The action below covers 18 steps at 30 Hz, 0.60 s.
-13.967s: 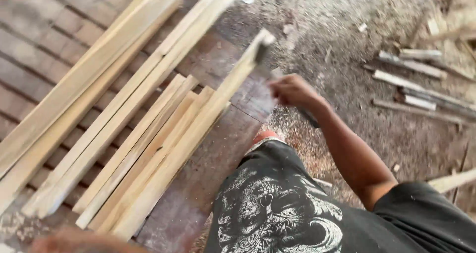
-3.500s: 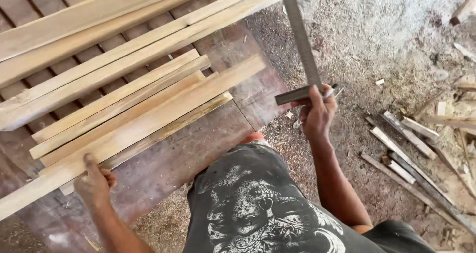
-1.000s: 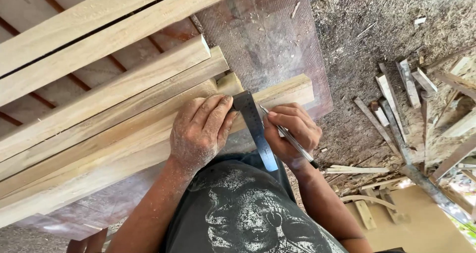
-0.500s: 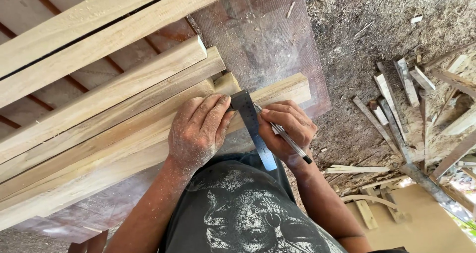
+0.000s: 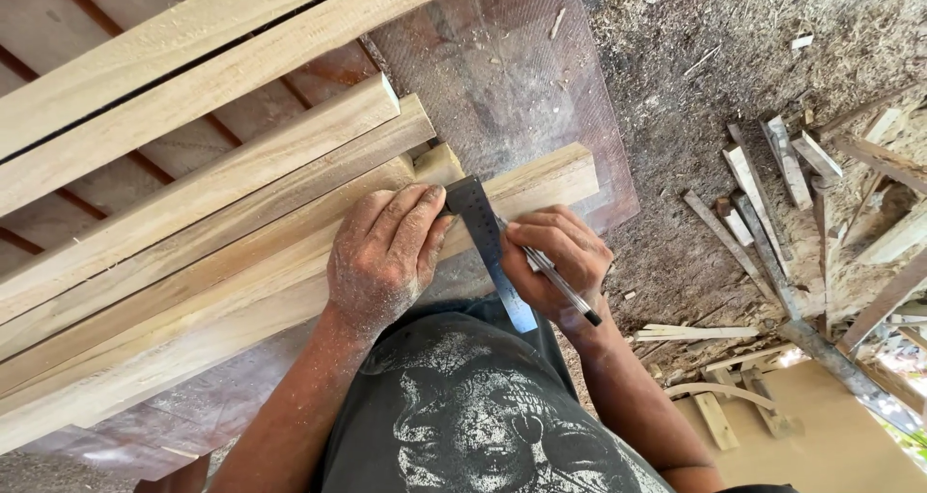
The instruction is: Marking wood pieces with a square and a pen for cutting or assembly.
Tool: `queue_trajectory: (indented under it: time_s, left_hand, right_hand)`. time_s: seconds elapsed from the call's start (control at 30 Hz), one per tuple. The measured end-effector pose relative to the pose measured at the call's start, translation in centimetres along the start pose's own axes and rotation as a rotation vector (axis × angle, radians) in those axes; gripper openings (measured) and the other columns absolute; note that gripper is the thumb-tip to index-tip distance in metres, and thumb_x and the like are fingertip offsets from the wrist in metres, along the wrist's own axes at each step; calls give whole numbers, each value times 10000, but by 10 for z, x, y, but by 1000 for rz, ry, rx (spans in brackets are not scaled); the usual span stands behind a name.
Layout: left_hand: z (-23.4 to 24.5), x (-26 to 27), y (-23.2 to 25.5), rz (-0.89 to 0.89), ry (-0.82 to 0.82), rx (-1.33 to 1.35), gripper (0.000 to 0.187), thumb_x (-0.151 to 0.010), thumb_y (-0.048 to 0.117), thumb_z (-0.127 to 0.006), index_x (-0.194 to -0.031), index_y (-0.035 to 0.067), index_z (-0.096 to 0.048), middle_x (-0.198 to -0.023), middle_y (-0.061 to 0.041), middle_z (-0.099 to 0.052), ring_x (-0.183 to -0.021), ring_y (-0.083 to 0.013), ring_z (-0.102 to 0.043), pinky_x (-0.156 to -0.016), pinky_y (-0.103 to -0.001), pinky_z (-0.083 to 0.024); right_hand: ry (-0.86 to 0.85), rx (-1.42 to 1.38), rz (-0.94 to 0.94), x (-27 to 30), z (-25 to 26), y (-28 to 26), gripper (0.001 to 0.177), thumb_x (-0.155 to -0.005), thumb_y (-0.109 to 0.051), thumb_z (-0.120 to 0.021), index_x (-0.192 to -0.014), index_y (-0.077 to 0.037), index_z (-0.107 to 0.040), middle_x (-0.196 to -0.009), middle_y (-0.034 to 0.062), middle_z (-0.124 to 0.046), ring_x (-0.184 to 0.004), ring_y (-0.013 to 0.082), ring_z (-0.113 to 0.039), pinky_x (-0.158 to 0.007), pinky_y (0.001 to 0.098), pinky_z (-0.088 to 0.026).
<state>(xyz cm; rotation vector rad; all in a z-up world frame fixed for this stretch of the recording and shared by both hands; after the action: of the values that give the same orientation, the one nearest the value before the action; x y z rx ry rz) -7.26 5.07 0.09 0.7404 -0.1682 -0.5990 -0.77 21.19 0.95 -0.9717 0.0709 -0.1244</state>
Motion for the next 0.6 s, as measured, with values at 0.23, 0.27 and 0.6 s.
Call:
queue_trajectory:
  time_s: [0.23,0.27,0.6]
  left_hand:
    - [1,0,1,1,0,5,281,-940,114,-809,-1181,8,-713,-1150,-94,-721,-1022,-258,-676,-902,-392,-564]
    - [1,1,2,-4,-1,4,281,-940,114,-809,-1181,8,-713,-1150,-94,-721,-1022,-258,-676,-902,-392,-564]
    - [3,7,9,-54,43,-15,286,-931,108,-802,-1175,1,-698,-1133,-117,-727,-997,-298,-670,-907,-413,-556]
  right_hand:
    - [42,-13,-10,-7,-1,-2,178,-830,77,-756,-954,-13,-666,-946,124,-740,-850,224,-751,-762,331,-600]
    - [47,-13,-11,-5,0,-2,178,-830,77,-756,-954,-13,-666,-946,124,-740,-850,224,-751,-762,331,-600]
    - [133,-84,14,-1,19,-12,119,-899,43,-749,-1005,32,-695,-1058,153,-732,-915,212,-734,-765,322,-608]
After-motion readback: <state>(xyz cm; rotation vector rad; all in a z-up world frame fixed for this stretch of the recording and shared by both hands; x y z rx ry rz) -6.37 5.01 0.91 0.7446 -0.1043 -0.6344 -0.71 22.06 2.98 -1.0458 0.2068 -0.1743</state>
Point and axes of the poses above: each hand's wrist, its own x-axis away from the middle knuckle, its own z-axis out of the back of the hand, y = z × x, the point moved 9 cm from there along -x, towards the middle knuckle
